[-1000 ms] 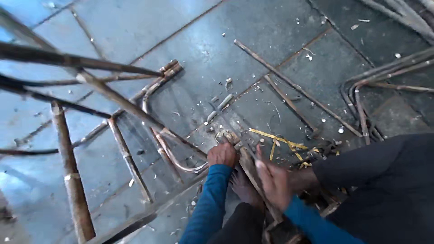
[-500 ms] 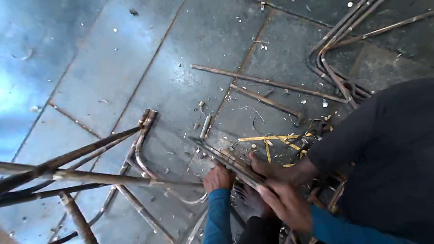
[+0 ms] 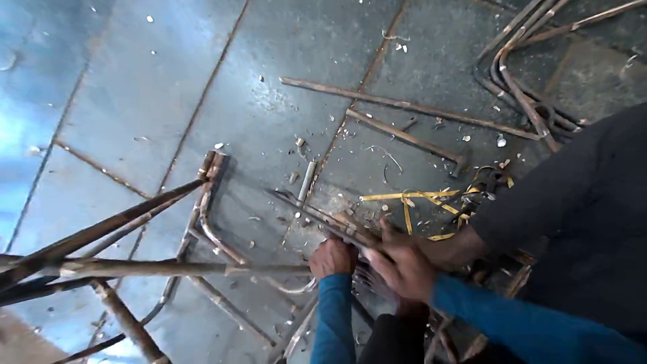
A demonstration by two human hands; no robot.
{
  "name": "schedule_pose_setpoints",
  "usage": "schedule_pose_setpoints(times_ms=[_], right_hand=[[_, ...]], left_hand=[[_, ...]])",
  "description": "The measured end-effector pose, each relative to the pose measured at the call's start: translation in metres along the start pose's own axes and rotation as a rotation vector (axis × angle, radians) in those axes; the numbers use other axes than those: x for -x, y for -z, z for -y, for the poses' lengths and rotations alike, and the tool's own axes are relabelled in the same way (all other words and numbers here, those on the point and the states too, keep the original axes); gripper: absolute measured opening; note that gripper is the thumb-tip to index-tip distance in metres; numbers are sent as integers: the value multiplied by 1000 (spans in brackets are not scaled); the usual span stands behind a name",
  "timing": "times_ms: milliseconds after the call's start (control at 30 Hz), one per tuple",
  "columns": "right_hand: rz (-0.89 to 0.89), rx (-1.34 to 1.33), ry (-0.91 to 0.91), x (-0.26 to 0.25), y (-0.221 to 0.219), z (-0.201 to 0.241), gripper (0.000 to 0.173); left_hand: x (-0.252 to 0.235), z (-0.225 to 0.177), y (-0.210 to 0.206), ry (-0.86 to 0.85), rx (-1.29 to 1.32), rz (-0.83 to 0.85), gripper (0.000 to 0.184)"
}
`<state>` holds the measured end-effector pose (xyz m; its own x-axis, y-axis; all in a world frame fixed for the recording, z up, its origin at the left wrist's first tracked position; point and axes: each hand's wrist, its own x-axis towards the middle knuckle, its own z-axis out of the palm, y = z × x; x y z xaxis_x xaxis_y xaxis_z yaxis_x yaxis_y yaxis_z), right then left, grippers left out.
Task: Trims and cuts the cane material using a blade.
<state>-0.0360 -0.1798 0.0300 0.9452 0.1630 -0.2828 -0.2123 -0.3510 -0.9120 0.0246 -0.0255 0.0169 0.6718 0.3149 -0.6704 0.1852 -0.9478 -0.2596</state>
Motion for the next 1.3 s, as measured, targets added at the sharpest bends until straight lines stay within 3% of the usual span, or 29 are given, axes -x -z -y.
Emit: schedule_pose_setpoints(times_ms=[100, 233, 300, 400, 567, 667, 767, 833, 900, 1000, 1167, 1300], right_hand=[[46, -15, 6, -15, -16, 2, 48], [14, 27, -59, 56, 36, 5, 48], [15, 32, -34, 31, 14, 2, 46], [46, 39, -5, -23, -19, 2, 47], [-2, -14, -49, 66, 43, -1, 48], [21, -63, -2, 25, 28, -7, 47], [19, -142, -52, 29, 25, -3, 47], [36, -109, -128, 46, 45, -2, 47], [12, -53, -73, 25, 33, -7, 47], [15, -69, 42, -21, -4, -6, 46], [25, -69, -67, 56, 52, -4, 44], [46, -69, -5, -14, 2, -8, 47]], left_hand=[[-1, 6, -5, 2, 11, -37, 38], [-7, 3, -10, 7, -22, -14, 60], [-2, 1, 2, 7, -10, 42, 55], [0, 1, -5, 17, 30, -48, 38], [-11, 3, -15, -1, -24, -58, 59], [-13, 3, -14, 4, -4, -99, 69], [0, 4, 3, 22, 36, 73, 76], [-12, 4, -14, 1, 46, -102, 81], [-18, 2, -16, 16, 34, -128, 79], [-10, 4, -12, 24, 37, -96, 62], [-13, 2, -16, -5, 20, -101, 71], [-14, 7, -19, 10, 45, -114, 58]])
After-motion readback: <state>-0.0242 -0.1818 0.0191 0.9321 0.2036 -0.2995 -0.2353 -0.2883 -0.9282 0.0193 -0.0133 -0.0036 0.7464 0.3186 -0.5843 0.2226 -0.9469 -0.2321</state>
